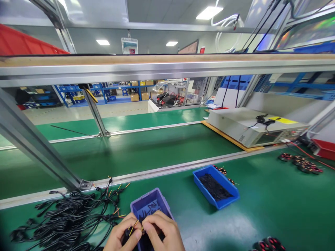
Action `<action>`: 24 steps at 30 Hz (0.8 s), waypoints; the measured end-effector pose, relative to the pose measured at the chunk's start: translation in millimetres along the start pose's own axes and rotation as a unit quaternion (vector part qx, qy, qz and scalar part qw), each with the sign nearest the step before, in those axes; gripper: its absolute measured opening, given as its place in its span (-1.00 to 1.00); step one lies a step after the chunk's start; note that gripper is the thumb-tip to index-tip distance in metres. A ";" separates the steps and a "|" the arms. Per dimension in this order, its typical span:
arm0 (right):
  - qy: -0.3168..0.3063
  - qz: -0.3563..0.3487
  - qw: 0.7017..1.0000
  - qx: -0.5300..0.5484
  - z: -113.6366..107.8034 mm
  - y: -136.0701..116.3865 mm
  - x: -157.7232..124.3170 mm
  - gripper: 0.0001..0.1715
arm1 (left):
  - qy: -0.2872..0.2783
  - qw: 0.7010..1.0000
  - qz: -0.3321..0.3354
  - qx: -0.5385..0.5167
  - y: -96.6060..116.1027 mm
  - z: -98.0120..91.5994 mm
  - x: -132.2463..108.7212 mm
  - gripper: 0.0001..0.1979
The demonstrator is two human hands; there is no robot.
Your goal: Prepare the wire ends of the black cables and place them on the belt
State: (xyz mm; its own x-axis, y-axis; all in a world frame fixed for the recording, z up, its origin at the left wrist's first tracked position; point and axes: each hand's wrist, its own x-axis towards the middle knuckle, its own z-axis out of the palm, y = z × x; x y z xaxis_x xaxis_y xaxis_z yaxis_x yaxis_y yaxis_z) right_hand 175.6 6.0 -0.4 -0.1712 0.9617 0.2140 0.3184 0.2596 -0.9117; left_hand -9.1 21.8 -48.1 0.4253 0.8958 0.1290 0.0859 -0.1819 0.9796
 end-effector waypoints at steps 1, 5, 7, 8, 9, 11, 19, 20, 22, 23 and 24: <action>-0.007 -0.006 1.000 -0.002 -1.3 -0.7 0.4 -0.65 | 0.000 1.000 0.000 0.000 -1.3 -0.1 0.0 -0.70; 0.002 -0.019 1.000 0.004 -4.2 0.9 0.2 -0.68 | -0.002 1.000 -0.003 0.005 -3.7 0.1 0.3 -0.71; 0.031 -0.020 0.999 0.013 -3.8 2.9 -0.6 -0.70 | -0.008 1.000 -0.003 0.016 -2.0 -0.3 0.7 -0.71; 0.043 -0.018 0.999 0.019 -3.5 3.8 -0.9 -0.70 | -0.011 1.000 -0.004 0.022 -0.7 -0.6 0.9 -0.70; 0.054 -0.016 0.998 0.024 -3.3 4.4 -1.1 -0.71 | -0.014 1.000 -0.006 0.028 0.6 -0.9 1.1 -0.70; 0.066 -0.014 0.997 0.028 -3.2 4.9 -1.1 -0.72 | -0.018 0.999 -0.009 0.032 2.3 -1.4 1.7 -0.70; 0.031 -0.023 0.999 0.005 -4.0 -2.6 -0.3 -0.70 | -0.023 0.999 -0.005 0.022 -1.8 0.4 1.2 -0.69; 0.031 -0.025 0.999 0.002 -4.1 -4.2 0.1 -0.70 | -0.021 0.999 -0.006 0.023 -1.9 0.0 0.6 -0.69; 0.034 -0.035 0.999 -0.004 -4.9 -7.4 1.4 -0.71 | -0.018 0.999 -0.009 0.025 -1.2 -1.4 -0.5 -0.69; 0.032 -0.042 0.999 -0.006 -5.9 -8.8 2.1 -0.70 | -0.018 0.999 -0.011 0.026 -0.7 -2.1 -0.6 -0.69; 0.025 -0.048 0.998 -0.009 -7.3 -10.1 2.6 -0.70 | -0.018 0.999 -0.012 0.027 -0.2 -2.5 -0.3 -0.69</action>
State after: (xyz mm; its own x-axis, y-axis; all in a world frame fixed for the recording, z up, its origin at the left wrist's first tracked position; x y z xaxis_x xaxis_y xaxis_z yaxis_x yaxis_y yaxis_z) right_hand 178.7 6.6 12.0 -0.1555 0.9353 0.3178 0.3196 0.3520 -0.8797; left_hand -11.5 22.6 -47.9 0.4553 0.8848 0.0990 0.1439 -0.1829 0.9725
